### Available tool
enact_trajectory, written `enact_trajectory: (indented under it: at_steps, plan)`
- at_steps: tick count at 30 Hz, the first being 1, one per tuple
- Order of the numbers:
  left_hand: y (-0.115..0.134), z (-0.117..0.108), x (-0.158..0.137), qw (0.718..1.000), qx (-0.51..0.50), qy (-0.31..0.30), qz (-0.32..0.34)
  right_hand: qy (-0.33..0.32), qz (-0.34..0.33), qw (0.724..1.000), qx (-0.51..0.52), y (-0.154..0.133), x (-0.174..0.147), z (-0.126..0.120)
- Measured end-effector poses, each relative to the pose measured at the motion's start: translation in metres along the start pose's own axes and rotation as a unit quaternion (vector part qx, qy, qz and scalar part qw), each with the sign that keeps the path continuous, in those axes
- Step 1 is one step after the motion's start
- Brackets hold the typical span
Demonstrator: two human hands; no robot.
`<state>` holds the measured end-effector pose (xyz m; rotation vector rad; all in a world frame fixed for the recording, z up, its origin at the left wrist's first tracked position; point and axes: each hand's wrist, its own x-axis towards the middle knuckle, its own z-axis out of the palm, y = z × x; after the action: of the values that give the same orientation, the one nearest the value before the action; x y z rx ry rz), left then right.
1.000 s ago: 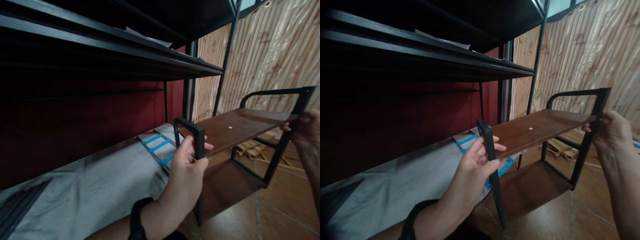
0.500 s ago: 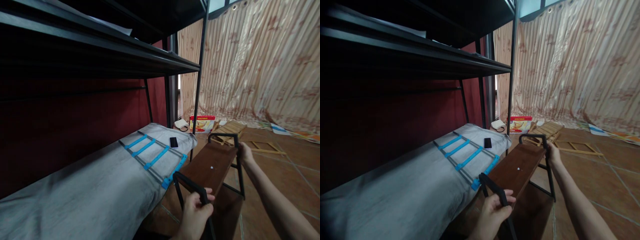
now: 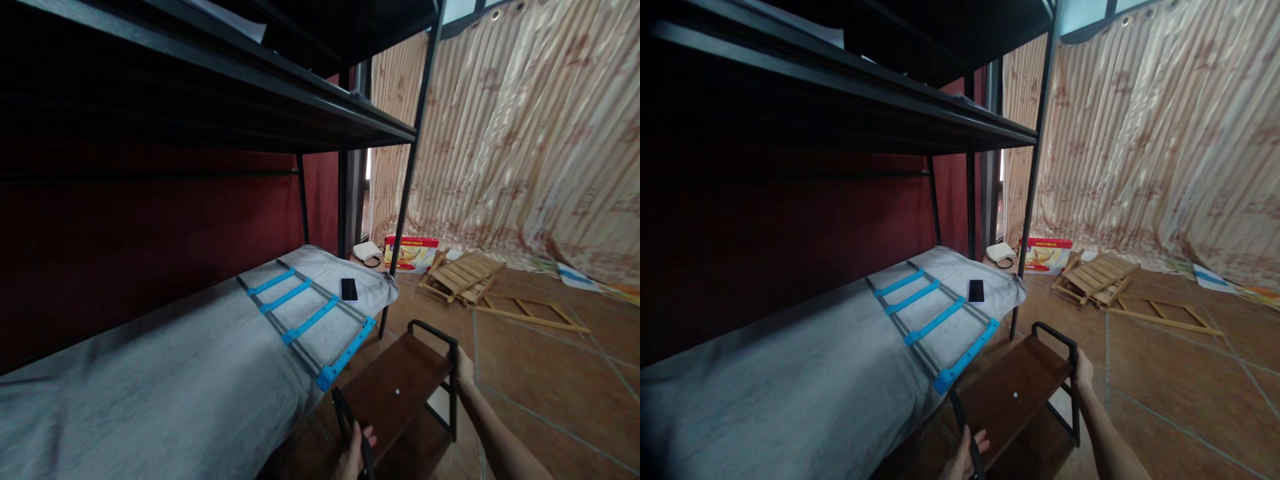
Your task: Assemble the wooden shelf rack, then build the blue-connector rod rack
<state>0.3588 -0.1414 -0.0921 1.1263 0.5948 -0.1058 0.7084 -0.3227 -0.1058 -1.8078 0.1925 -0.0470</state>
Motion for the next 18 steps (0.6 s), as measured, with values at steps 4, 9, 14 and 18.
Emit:
enact_trajectory:
  at_steps: [4,9,14,18]
  plan:
    - [-0.023,-0.025,0.008,0.998,0.047,-0.015,0.05,-0.033,0.012,0.999,-0.02,0.021,0.0,0.019]
    - [-0.029,-0.039,0.014,0.985,0.158,-0.039,0.051,-0.061,0.02,0.997,-0.031,0.036,0.005,0.032]
    - [-0.022,-0.01,0.004,0.999,0.044,0.009,-0.003,-0.079,0.027,0.996,-0.044,0.047,0.008,0.031]
    - [-0.021,0.005,0.001,1.0,0.013,0.013,-0.013,-0.1,0.065,0.993,-0.016,0.049,0.014,0.032]
